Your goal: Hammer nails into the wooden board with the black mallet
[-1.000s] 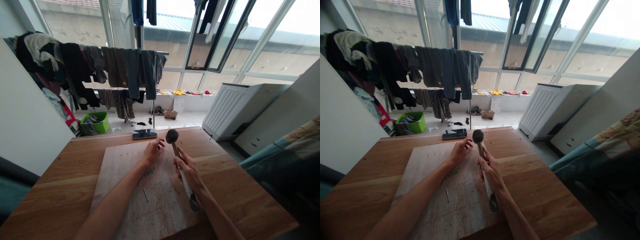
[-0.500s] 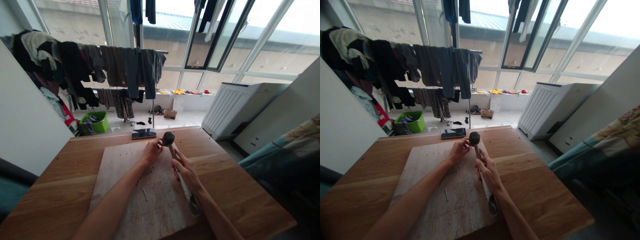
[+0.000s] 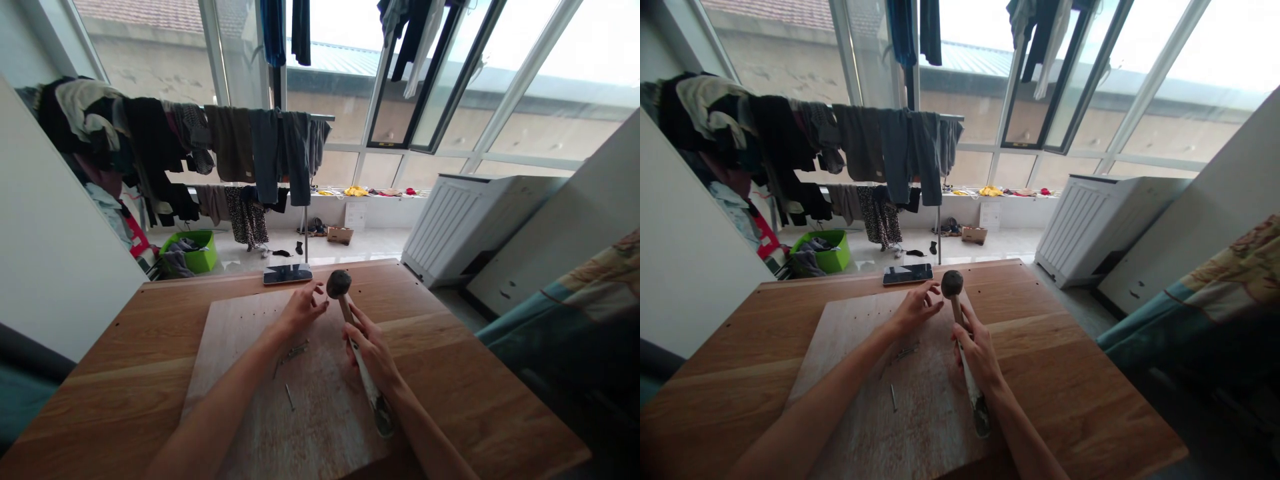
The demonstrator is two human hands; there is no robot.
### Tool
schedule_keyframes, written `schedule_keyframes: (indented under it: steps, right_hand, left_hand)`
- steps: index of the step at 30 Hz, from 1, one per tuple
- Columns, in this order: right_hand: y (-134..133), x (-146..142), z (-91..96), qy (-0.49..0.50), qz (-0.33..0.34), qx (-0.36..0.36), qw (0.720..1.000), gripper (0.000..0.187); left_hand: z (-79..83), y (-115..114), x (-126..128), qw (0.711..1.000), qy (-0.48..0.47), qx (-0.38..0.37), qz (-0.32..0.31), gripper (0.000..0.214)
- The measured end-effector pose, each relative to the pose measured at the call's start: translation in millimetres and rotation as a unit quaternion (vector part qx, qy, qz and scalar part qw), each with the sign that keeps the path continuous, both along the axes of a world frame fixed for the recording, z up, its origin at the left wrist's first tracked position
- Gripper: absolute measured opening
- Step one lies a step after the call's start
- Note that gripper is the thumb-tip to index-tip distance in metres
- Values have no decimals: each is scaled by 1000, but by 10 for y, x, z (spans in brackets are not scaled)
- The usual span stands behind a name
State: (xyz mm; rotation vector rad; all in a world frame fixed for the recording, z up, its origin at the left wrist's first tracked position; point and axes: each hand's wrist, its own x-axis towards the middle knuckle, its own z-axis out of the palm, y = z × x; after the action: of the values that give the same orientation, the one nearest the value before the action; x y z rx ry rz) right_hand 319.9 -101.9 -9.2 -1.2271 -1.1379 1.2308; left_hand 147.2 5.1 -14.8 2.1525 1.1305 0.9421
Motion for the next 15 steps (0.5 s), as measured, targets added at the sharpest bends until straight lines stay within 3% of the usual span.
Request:
schedule_keyframes:
  steps: [3,5,7,11,15]
  right_hand:
    - [-7,-9,46,6,-26,5,1000,68]
    - [-13,-19,87,5,-33,3,999,68]
    - [-15,-25,112,7,-30,1,1000,68]
    - [-3,-24,75,11,-24,2,1000,71]
    - [4,-14,13,-1,-17,0,1000,70]
  left_hand:
    - [299,-181,-216,985,164,14,-58,28]
    - [480,-348,-319,946,300,-12,-121,25]
    - [591,-509,-343,909,391,-11,-141,21]
    - [601,-693,-234,886,442,25,-140,18]
    - [556,-660,-197,888,433,22,-155,14]
